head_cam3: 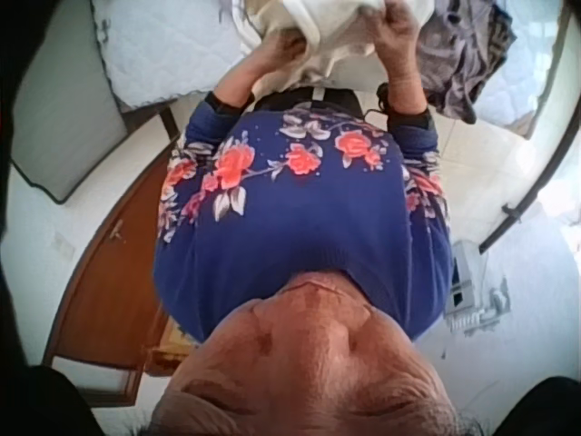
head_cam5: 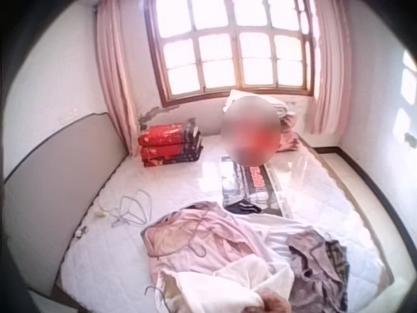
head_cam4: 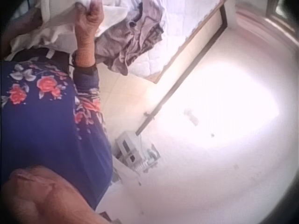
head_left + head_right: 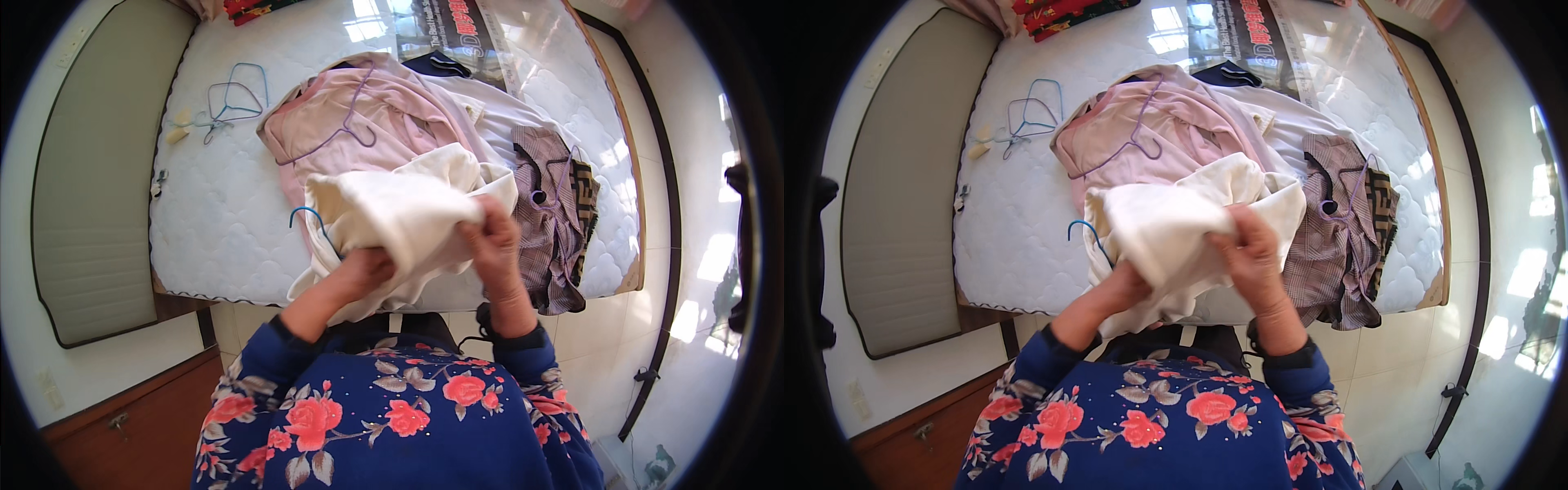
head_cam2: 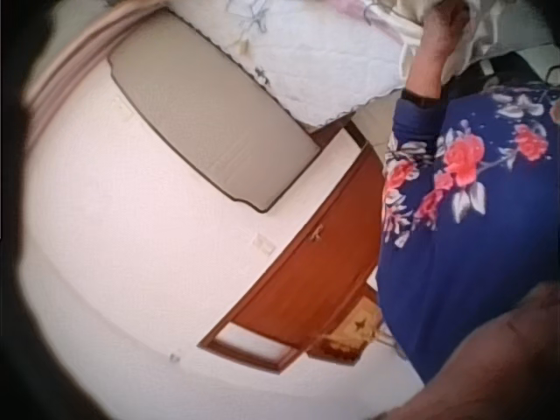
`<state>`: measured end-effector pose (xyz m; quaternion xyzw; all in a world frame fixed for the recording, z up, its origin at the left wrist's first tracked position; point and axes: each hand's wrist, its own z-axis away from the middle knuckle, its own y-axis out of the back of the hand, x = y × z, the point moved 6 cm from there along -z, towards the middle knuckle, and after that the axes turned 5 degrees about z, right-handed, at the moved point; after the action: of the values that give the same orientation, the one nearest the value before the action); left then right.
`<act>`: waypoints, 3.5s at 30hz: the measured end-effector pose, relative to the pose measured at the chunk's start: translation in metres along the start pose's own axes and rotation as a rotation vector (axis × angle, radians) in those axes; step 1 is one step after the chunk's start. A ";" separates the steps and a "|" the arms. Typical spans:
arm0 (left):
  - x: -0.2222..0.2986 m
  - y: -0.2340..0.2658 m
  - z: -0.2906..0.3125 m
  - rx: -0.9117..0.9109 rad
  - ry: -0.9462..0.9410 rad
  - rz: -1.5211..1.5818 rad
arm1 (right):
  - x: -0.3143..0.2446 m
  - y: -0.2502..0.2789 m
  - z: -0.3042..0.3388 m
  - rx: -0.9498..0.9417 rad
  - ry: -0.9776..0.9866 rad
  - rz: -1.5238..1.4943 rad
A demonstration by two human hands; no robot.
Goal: The person picks up clothes from a bed, places each garment on a hanger, and hangs them on a wooden clothes rack. The person handles a white hoodie, a dark top, and several pink shirts, repeating the process for each item.
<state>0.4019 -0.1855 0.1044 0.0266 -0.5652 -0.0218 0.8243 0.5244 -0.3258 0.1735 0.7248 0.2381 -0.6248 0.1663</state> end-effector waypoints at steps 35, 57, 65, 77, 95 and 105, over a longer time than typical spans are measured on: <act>0.113 0.070 0.117 0.538 -0.295 0.080 | -0.110 0.034 -0.059 0.384 0.286 0.761; 0.096 -0.010 0.143 0.717 -0.223 -0.438 | -0.069 -0.095 0.002 -0.800 -0.063 -0.270; 0.099 0.007 0.156 0.778 -0.080 -0.640 | -0.060 -0.043 -0.045 -0.605 0.025 -0.072; 0.078 -0.014 0.100 0.499 0.016 -0.172 | -0.080 -0.075 -0.015 -0.818 -0.106 -0.089; 0.105 0.019 0.216 0.737 -0.208 0.001 | -0.002 -0.028 -0.040 -0.875 -0.395 0.064; 0.119 0.008 0.244 0.842 -0.159 -0.150 | -0.133 -0.111 -0.056 -0.884 0.042 -0.100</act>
<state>0.2174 -0.1900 0.3032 0.3999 -0.5829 0.1488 0.6915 0.4950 -0.2219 0.3198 0.5845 0.5203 -0.4552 0.4249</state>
